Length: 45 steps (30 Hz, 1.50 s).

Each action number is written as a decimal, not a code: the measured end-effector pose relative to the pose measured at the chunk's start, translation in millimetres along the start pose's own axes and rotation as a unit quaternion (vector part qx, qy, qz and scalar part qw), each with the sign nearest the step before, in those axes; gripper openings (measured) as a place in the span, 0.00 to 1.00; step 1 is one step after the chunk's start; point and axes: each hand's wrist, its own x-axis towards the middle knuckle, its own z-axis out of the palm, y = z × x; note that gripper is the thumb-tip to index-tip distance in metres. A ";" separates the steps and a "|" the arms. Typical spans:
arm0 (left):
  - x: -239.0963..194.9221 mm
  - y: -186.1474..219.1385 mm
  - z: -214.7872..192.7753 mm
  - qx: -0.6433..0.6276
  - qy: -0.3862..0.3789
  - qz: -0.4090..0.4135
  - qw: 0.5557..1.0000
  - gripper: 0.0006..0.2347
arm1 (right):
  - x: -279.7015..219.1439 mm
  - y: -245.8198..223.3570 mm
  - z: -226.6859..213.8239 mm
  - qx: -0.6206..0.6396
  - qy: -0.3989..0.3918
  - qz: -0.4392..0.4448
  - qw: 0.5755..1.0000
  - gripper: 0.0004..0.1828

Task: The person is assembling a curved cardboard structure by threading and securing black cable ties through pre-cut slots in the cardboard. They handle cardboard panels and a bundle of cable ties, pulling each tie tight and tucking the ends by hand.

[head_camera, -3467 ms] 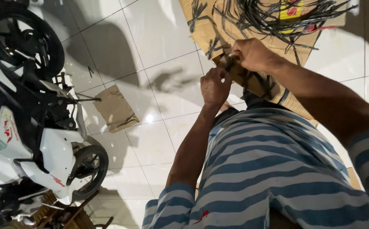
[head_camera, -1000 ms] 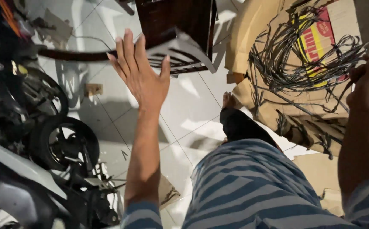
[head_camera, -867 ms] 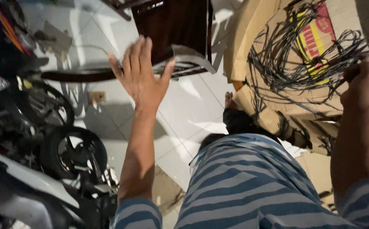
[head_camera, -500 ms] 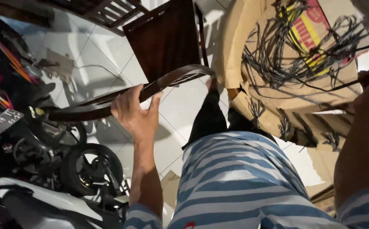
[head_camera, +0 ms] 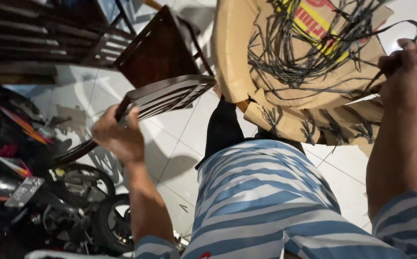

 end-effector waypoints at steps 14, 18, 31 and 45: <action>14.6 86.9 45.6 -0.350 0.005 0.036 0.936 0.09 | -29.7 -65.2 21.7 0.225 -0.020 0.106 0.968 0.04; 9.5 212.4 43.5 -0.544 -0.106 0.083 0.828 0.17 | -42.2 -83.9 61.4 0.382 -0.099 0.145 0.907 0.06; -51.3 164.3 50.0 -0.628 -0.446 0.017 0.637 0.10 | -59.8 -74.2 135.8 0.315 -0.027 0.101 0.943 0.11; -145.5 8.1 68.0 -0.547 -0.485 -0.230 0.642 0.10 | 22.0 21.7 11.4 0.258 0.073 0.060 0.961 0.08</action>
